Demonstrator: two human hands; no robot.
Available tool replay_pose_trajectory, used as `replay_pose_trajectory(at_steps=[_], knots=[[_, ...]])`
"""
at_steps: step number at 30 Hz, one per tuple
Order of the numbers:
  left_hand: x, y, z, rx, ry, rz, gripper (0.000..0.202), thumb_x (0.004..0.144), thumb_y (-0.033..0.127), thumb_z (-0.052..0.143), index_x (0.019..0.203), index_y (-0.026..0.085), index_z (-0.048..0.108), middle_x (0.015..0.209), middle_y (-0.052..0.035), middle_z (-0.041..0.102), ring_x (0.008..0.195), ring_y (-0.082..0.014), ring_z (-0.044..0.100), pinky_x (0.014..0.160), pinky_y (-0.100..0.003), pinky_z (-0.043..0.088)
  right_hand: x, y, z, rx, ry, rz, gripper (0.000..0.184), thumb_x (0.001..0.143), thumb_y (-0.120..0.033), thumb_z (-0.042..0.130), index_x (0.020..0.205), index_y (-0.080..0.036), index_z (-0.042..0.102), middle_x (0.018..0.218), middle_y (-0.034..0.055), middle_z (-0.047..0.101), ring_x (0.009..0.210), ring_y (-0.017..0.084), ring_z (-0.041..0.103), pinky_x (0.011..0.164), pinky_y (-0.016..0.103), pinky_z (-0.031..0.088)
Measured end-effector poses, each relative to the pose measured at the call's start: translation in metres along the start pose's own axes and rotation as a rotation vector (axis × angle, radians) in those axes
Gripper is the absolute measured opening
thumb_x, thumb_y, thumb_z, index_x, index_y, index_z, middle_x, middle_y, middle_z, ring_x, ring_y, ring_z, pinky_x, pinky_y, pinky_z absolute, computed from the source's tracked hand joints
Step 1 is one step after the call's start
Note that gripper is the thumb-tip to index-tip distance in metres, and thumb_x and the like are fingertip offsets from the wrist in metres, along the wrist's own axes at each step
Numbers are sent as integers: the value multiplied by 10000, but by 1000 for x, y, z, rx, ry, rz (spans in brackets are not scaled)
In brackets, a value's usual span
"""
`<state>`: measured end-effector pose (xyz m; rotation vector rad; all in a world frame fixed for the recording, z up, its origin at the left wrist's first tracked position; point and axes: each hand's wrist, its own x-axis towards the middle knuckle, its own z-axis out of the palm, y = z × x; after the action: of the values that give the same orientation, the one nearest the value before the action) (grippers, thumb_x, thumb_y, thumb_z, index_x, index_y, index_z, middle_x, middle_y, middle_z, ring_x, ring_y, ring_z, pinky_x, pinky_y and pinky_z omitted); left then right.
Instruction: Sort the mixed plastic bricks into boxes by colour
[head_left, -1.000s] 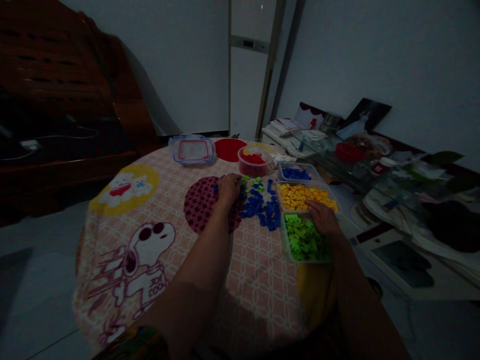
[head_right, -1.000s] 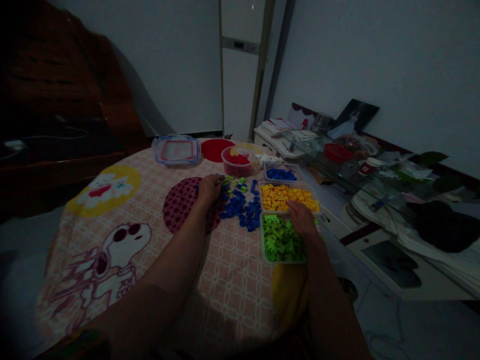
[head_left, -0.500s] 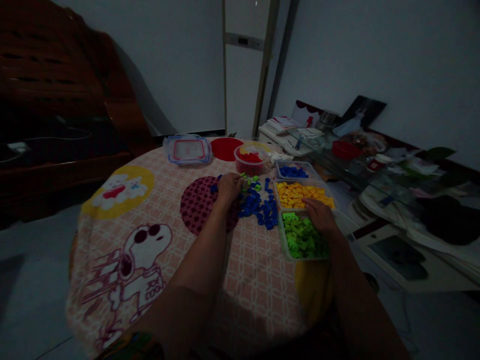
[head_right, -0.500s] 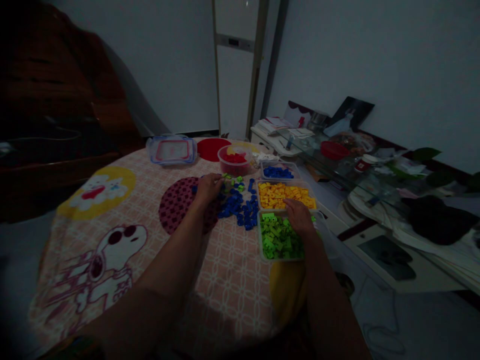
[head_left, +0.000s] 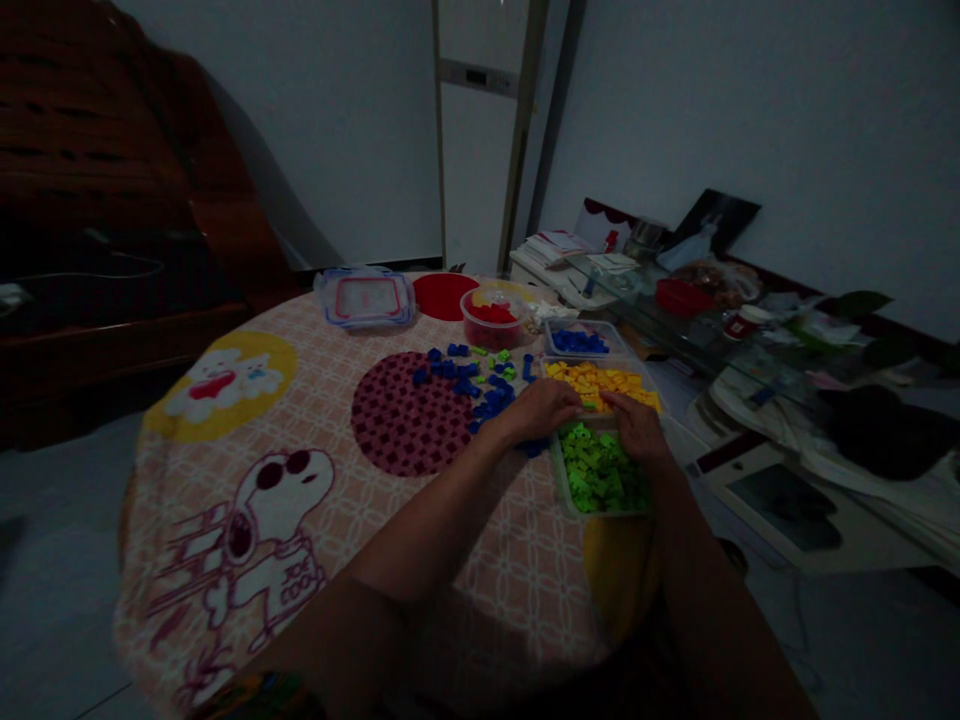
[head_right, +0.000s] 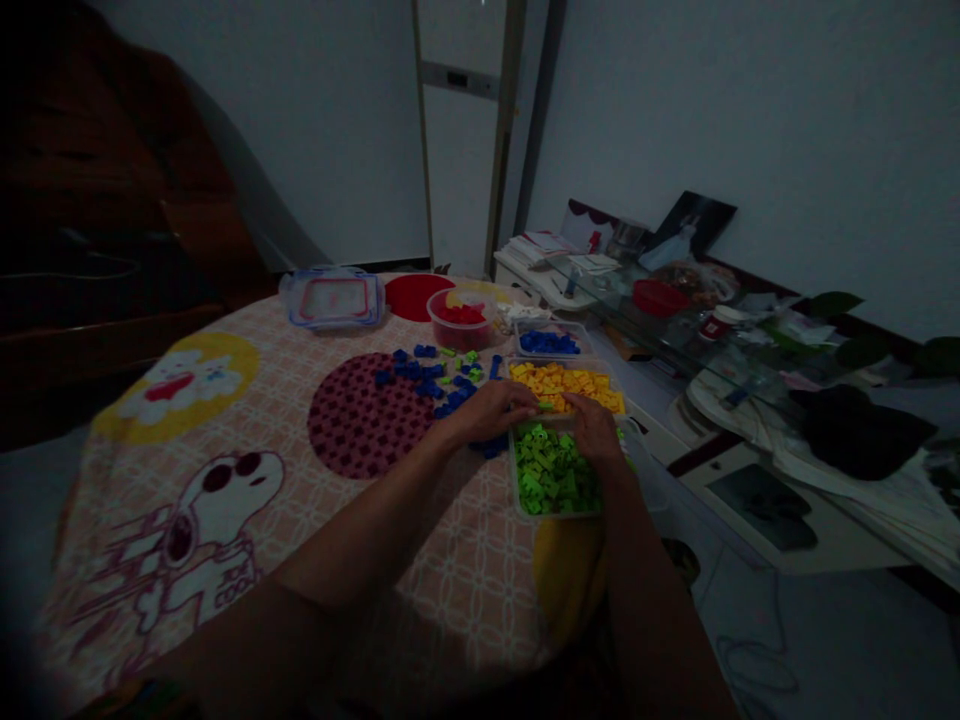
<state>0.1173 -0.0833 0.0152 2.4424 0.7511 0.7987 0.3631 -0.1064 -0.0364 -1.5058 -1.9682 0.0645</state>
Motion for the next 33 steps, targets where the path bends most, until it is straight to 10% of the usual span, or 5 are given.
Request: replay_pose_trajectory(at_steps=[4,9,13,33], knots=[[0,-12,3,70,66,-19,198,925,244,556,969,169,734,1132,-91,728,1088,-206,656,986,-326,491,1,2,2,0,8,-5,451,926,-286,365,1139,-163,743,1150,131,752,1092,290,697,1012,466,538],[-14,-64,-17,335,291,-317,294,924,215,555,1186,140,665,1277,-146,663,1226,-247,586,1085,-391,428,-1,6,6,12,33,-27,443,945,-310,373,1135,-162,744,1147,155,749,1090,312,694,1008,517,538],[-30,-92,-34,470,252,-528,294,947,267,526,1178,155,670,1279,-146,662,1241,-277,569,1090,-439,398,-2,7,7,13,39,-47,443,951,-311,370,1119,-163,752,1146,166,747,1091,319,691,1014,532,537],[-38,-89,-45,501,218,-705,277,904,286,538,1008,144,750,1146,-164,718,1132,-299,632,1035,-425,432,-1,2,5,-33,7,8,447,933,-280,368,1159,-162,736,1153,145,745,1109,290,682,1036,475,517]])
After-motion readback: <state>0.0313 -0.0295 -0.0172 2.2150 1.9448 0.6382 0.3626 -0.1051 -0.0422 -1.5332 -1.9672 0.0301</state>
